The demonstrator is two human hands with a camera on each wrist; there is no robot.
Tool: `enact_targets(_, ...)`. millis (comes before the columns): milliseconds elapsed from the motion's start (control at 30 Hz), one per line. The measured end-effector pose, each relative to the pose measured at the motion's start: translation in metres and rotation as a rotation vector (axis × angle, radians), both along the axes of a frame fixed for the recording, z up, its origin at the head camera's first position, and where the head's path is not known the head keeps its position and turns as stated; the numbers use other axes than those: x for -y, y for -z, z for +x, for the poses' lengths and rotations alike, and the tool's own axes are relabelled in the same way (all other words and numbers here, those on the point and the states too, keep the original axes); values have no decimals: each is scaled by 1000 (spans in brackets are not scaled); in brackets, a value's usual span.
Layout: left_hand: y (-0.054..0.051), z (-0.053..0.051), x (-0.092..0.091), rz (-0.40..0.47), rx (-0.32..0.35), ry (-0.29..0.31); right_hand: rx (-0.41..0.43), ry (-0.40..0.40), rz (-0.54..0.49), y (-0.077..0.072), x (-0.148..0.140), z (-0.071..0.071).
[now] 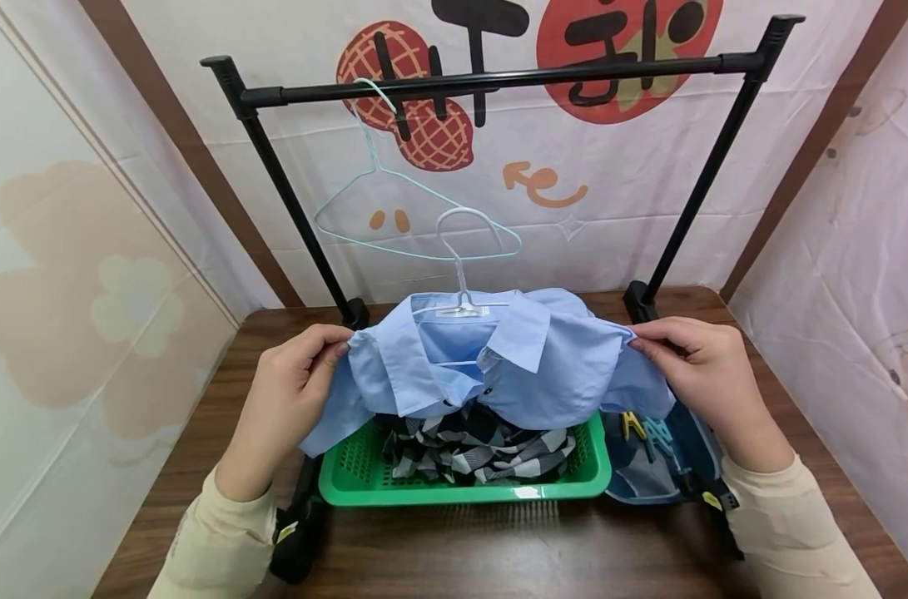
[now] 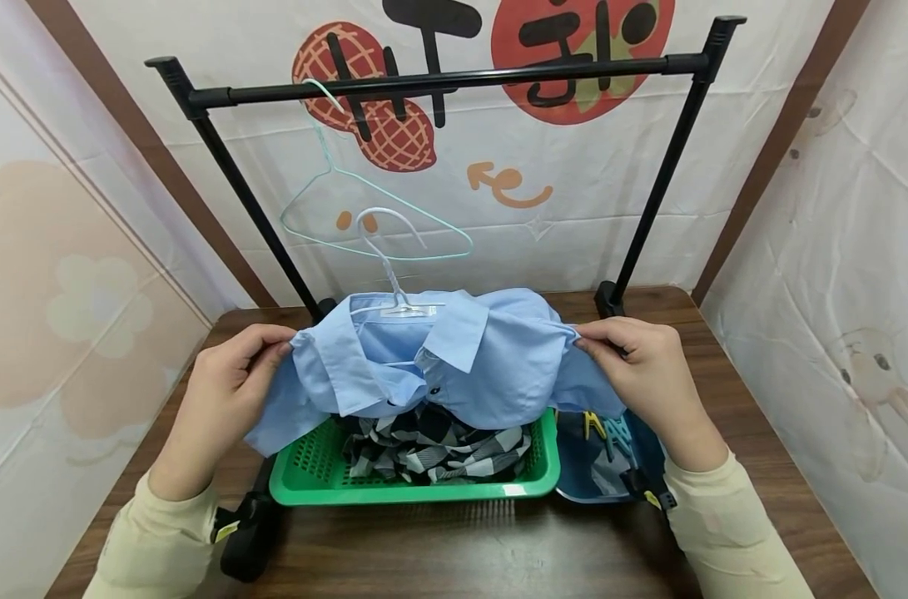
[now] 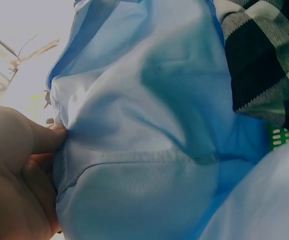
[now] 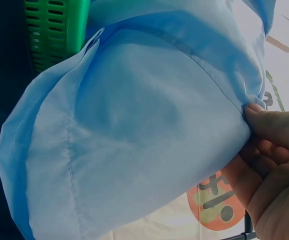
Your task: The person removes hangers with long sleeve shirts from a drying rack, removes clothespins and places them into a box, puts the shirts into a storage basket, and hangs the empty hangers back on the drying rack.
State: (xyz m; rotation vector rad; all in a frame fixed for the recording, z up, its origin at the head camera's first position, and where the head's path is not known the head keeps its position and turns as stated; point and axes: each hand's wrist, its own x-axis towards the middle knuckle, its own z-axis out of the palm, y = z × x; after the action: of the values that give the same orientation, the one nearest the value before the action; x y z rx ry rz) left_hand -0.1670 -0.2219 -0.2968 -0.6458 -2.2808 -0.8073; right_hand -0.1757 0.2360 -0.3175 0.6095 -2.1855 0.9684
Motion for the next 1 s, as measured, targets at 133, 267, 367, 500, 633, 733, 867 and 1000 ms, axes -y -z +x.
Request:
enact_targets(133,-2,0,-7,14,21,-7,-8,10,-4,0,0,-1)
enact_targets(267,-4,-1,-15,19,29,5,-19,5,-6,1,1,-1)
enact_targets(367,-4,-2,-21,16,37,25,-22,-1,-2,1,0,-2)
enact_targets(500,-6,-2,-27,11,43,46,-19,9,9,2,0,-2)
enact_targets(633,-7,-2,-30,4,50,52,-24,8,15,3,0,-2)
enact_targets(733,-9,-2,-33,0,56,61,-33,2,16,2,1,-2)
enact_targets(867,-13,-2,-38,-15,53,77,-44,-3,20,2,1,-2)
enact_targets(1000,-18,-4,-44,-32,43,93,-61,-2,26,2,0,-2)
